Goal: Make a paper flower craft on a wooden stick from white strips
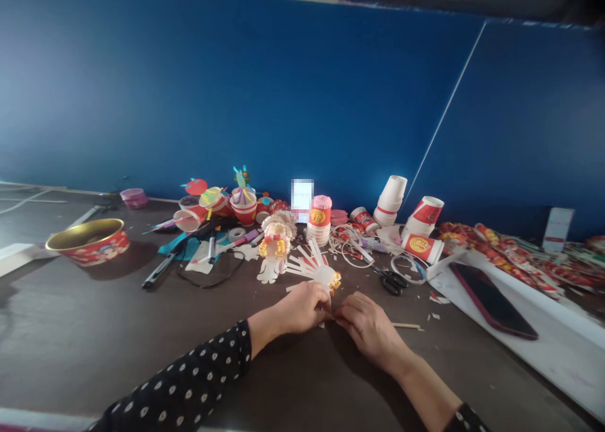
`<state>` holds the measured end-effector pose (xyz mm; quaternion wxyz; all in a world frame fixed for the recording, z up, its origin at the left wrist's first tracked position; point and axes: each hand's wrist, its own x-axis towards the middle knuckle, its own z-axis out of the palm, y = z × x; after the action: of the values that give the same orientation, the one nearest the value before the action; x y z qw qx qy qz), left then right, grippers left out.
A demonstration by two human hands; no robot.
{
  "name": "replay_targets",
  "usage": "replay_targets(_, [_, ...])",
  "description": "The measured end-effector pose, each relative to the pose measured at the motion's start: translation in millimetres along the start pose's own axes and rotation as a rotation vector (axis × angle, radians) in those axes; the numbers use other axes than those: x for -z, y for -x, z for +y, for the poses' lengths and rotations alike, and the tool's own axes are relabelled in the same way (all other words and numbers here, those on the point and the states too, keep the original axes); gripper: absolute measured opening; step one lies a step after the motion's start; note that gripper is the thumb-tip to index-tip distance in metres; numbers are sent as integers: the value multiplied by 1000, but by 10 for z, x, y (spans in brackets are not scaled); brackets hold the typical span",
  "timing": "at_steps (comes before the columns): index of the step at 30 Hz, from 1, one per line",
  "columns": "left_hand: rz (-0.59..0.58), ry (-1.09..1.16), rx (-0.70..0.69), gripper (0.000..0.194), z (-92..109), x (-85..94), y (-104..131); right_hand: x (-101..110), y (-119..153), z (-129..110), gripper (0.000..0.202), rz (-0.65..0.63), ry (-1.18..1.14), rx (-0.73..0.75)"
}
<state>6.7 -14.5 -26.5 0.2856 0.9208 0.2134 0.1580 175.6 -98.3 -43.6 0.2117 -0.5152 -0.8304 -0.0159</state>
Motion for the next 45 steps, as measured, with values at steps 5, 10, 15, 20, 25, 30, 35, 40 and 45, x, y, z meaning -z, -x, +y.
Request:
replay_targets(5, [-27, 2, 25, 6, 12, 12, -4, 6, -17, -19, 14, -6, -42, -21])
replay_targets(10, [-42, 45, 53, 3, 29, 29, 0, 20, -7, -29, 7, -7, -105, -54])
replay_targets(15, [-16, 50, 62, 7, 52, 16, 3, -4, -10, -49, 8, -23, -154, -50])
replay_targets(20, [-41, 49, 2, 9, 37, 1, 6, -42, -24, -53, 10, -11, -195, -83])
replay_targets(25, [-34, 1, 1, 9, 18, -21, 4, -76, -36, -64, 9, 16, -207, -126])
replay_targets(30, [-21, -38, 84, 8, 87, -17, -6, -95, -26, -93, 11, 38, -164, -169])
replay_targets(35, [6, -58, 128, 4, 112, -22, -14, -72, 8, -95, 7, 63, -120, -108])
replay_targets(40, [16, -66, 97, 11, 105, -36, -10, -77, 27, -66, 8, 81, -19, -14])
replay_targets(45, [40, -11, 80, 11, 130, -24, 1, -71, 20, -82, 13, 111, 95, 69])
